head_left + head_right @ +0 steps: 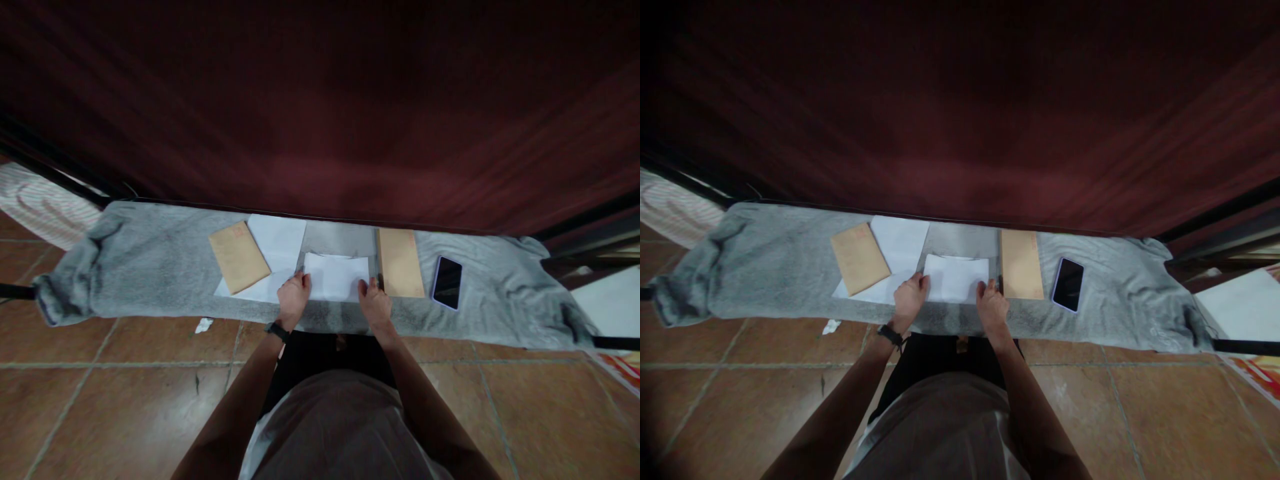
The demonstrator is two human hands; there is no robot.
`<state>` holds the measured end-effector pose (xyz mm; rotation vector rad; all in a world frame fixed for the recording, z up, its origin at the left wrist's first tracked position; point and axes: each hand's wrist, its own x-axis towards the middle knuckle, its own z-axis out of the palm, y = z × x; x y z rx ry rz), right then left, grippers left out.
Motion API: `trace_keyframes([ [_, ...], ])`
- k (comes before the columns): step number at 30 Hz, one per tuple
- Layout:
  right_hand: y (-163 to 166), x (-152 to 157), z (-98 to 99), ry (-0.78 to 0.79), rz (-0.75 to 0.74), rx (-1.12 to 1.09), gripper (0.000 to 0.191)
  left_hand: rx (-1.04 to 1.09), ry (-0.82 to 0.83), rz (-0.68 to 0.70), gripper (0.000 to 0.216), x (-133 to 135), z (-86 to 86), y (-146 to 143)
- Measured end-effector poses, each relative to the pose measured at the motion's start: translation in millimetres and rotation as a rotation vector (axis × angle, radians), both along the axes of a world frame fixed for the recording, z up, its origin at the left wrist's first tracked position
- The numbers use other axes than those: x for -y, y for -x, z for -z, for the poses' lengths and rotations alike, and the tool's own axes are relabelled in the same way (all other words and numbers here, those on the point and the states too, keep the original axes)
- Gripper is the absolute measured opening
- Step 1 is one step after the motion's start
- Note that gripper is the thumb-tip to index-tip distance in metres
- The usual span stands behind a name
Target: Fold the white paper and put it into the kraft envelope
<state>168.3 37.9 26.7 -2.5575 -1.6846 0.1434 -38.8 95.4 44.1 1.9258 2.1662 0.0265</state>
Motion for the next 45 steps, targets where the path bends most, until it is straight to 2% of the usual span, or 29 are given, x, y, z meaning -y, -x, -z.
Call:
trace_keyframes([
  [9, 1.3, 10.2, 0.6, -0.056, -0.037, 0.039, 0.050, -0.008, -0.009, -0.009, 0.039, -1.2, 2.7, -1.9],
  [21, 5.8, 10.0, -4.7, 0.027, -0.070, 0.057, 0.045, -0.038, 0.003, 0.006, 0.040, -4.0, 1.8, -4.8],
  [28, 8.9, 11.3, -3.8, 0.036, -0.074, 0.044, 0.049, -0.050, 0.020, 0.042, 0.043, -5.3, 0.4, -5.9],
  [31, 8.8, 12.4, -1.7, -0.006, -0.093, 0.054, 0.048, -0.055, 0.026, 0.055, 0.043, -5.8, 0.6, -5.9],
  [37, 12.2, 11.4, -1.4, -0.160, -0.237, 0.027, 0.042, -0.057, 0.027, 0.110, 0.041, -6.1, 3.1, -3.4],
  [41, 24.1, 8.7, 3.7, -0.261, -0.405, -0.067, 0.044, -0.068, 0.031, 0.132, 0.039, -7.2, 3.2, -2.3],
  [45, 32.4, 8.8, 15.0, -0.273, -0.507, -0.125, 0.049, -0.071, 0.024, 0.139, 0.040, -7.7, 2.6, -2.3],
])
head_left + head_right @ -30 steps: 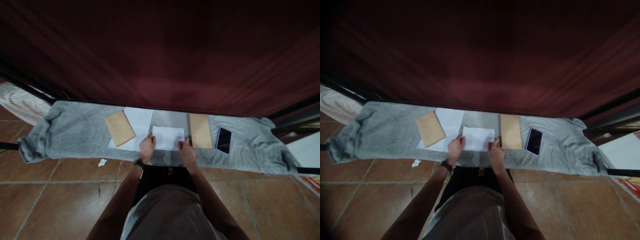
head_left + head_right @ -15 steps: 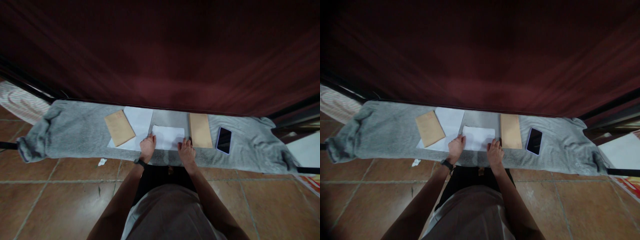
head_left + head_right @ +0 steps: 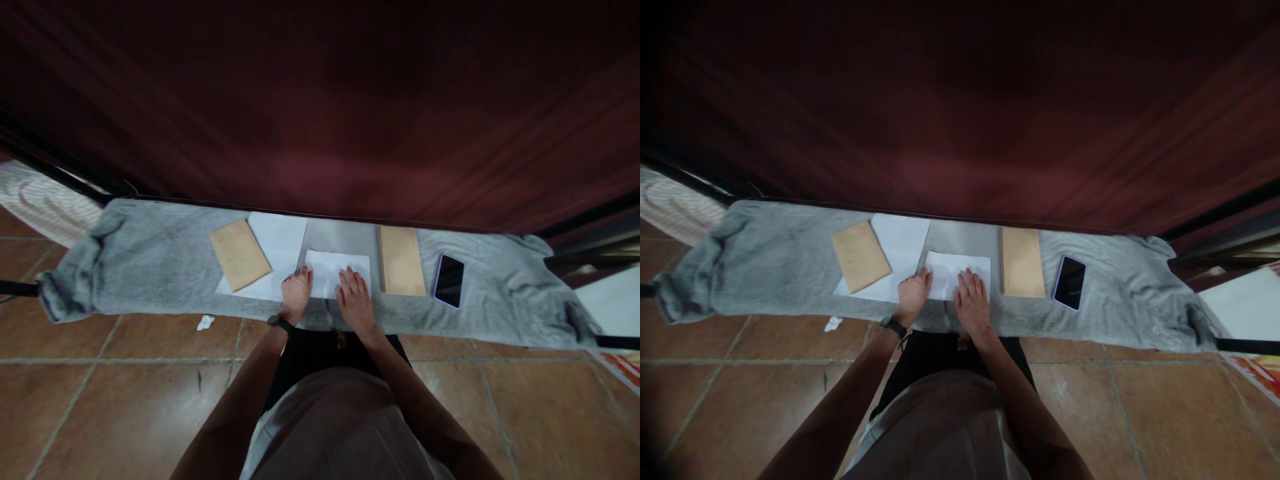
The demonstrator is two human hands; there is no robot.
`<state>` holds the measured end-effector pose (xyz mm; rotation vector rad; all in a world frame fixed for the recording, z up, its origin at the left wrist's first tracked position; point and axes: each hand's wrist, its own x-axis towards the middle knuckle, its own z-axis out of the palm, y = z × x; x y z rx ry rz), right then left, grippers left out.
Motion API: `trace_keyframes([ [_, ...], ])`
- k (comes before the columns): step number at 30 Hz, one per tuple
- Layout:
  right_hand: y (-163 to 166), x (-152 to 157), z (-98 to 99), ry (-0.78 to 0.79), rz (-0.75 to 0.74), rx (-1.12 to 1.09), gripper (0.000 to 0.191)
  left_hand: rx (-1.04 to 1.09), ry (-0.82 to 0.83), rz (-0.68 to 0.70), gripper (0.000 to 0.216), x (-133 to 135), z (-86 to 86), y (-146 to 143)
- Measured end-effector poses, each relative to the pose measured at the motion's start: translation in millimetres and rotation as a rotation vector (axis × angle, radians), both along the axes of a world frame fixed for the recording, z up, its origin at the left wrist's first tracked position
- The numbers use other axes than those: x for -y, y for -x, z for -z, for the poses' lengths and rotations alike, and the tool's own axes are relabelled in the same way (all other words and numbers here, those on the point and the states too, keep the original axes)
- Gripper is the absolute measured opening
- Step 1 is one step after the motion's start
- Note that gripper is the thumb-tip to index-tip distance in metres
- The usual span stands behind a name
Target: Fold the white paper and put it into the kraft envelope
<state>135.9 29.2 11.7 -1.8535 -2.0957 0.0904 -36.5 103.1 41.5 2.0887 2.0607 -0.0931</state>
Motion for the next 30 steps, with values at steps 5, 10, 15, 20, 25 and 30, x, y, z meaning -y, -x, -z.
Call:
trace_keyframes([
  [5, -1.2, 6.6, 12.6, 0.045, 0.031, 0.030, 0.050, -0.002, -0.008, -0.012, 0.040, 2.1, 0.4, -1.6],
  [10, 0.1, 9.9, 17.5, 0.045, 0.076, 0.056, 0.050, -0.008, -0.008, -0.031, 0.040, 3.3, -0.2, -4.1],
  [15, 2.5, 9.2, 20.6, 0.033, 0.090, 0.057, 0.050, -0.024, -0.077, 0.037, 0.037, 4.4, -2.8, -2.5],
  [20, 3.1, 8.8, 21.9, 0.024, 0.096, 0.042, 0.050, 0.014, -0.216, 0.217, 0.047, 13.7, 1.3, -5.0],
  [25, 2.9, 9.2, 20.6, 0.041, 0.089, 0.054, 0.051, 0.179, -0.273, 0.590, 0.051, 31.1, 22.5, -15.5],
  [30, 2.3, 9.8, 22.9, 0.046, 0.080, 0.082, 0.053, 0.174, -0.240, 0.621, 0.058, 42.6, 38.4, -14.2],
])
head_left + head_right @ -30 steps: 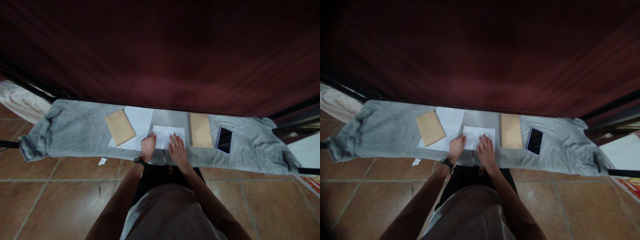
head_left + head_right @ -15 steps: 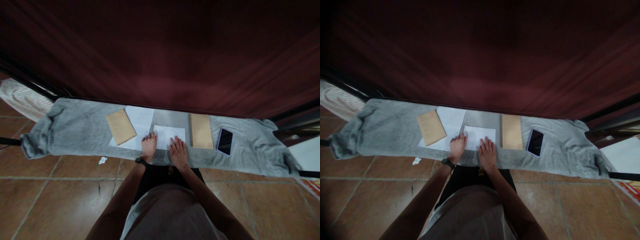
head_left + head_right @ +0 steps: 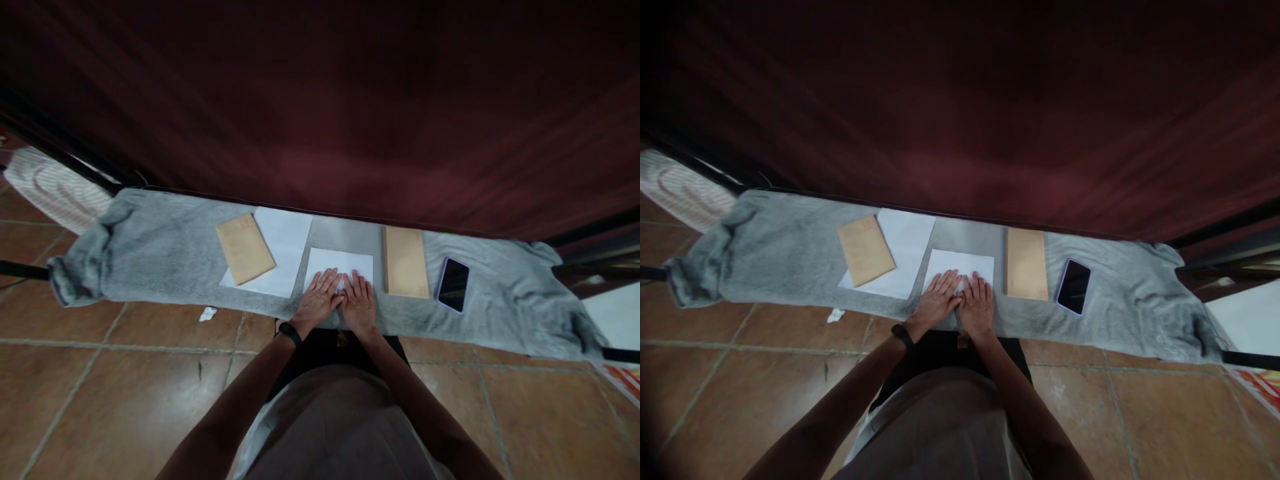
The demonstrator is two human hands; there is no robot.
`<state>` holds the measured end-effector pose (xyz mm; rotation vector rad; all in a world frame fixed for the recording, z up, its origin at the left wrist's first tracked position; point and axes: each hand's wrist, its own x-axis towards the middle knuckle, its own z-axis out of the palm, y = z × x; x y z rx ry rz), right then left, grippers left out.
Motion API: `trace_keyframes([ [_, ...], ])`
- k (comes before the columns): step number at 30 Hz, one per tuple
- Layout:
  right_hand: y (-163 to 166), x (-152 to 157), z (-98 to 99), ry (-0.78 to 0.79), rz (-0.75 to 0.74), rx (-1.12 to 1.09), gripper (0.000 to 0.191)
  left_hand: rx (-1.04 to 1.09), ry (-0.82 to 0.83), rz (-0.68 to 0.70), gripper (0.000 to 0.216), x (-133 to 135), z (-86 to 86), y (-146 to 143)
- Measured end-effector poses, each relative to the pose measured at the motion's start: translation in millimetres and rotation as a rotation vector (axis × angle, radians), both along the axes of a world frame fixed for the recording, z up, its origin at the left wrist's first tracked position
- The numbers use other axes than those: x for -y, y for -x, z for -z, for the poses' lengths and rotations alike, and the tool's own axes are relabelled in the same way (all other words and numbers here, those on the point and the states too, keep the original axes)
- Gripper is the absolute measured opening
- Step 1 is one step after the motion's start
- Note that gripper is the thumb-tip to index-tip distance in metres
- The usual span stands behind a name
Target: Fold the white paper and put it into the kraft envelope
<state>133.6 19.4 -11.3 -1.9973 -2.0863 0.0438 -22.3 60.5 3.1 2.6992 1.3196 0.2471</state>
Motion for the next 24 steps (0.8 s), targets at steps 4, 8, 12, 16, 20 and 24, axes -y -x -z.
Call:
trace_keyframes([
  [4, -1.3, 0.9, 2.8, -0.041, 0.012, -0.006, 0.051, -0.015, 0.000, 0.019, 0.064, 3.0, -1.5, 10.1],
  [8, -7.3, 4.1, 3.9, -0.071, 0.031, -0.006, 0.052, -0.027, -0.005, 0.022, 0.068, 5.7, -5.3, 18.9],
  [12, -15.6, 8.7, 5.2, -0.082, 0.050, 0.007, 0.054, -0.035, 0.001, 0.015, 0.068, 7.6, -6.8, 21.3],
  [16, -19.7, 11.4, 8.4, -0.099, 0.054, 0.015, 0.055, -0.035, 0.010, 0.006, 0.066, 7.9, -6.0, 20.5],
  [20, -19.5, 11.8, 11.3, -0.123, 0.048, 0.015, 0.056, -0.024, -0.019, 0.004, 0.066, 7.6, -2.7, 21.2],
  [24, -18.5, 12.0, 12.3, -0.145, 0.045, 0.005, 0.056, -0.019, -0.061, 0.009, 0.066, 7.4, -1.1, 22.4],
])
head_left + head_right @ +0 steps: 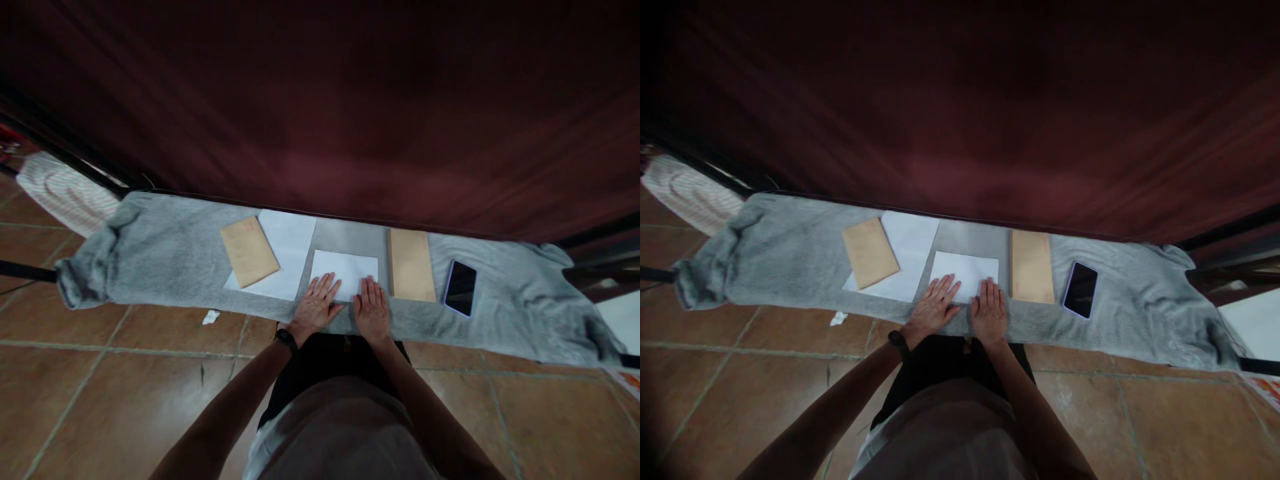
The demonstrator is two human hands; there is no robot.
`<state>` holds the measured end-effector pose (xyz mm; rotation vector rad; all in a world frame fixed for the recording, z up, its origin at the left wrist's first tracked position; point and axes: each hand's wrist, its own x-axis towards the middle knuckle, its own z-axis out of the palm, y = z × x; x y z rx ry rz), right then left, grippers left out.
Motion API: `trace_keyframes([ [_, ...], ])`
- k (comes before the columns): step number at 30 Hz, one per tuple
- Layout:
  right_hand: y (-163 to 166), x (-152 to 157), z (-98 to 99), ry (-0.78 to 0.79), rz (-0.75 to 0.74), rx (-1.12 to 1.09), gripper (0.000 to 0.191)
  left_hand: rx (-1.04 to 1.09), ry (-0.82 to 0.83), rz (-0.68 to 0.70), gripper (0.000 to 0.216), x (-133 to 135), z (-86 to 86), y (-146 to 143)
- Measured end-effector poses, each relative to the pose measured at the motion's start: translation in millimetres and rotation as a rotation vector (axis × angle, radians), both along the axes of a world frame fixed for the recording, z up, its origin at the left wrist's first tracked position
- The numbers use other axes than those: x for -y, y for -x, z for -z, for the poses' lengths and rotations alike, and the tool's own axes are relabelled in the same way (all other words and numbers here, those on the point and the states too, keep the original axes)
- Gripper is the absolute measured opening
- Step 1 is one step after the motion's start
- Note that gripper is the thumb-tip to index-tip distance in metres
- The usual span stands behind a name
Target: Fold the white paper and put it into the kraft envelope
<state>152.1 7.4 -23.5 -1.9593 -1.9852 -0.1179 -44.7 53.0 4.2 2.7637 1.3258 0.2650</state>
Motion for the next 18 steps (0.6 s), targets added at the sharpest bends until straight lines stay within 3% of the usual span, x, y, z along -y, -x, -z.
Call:
trace_keyframes([
  [18, 2.4, -0.6, -3.5, 0.025, 0.012, -0.006, 0.058, -0.013, -0.004, -0.001, 0.065, -0.9, -5.1, -0.5],
])
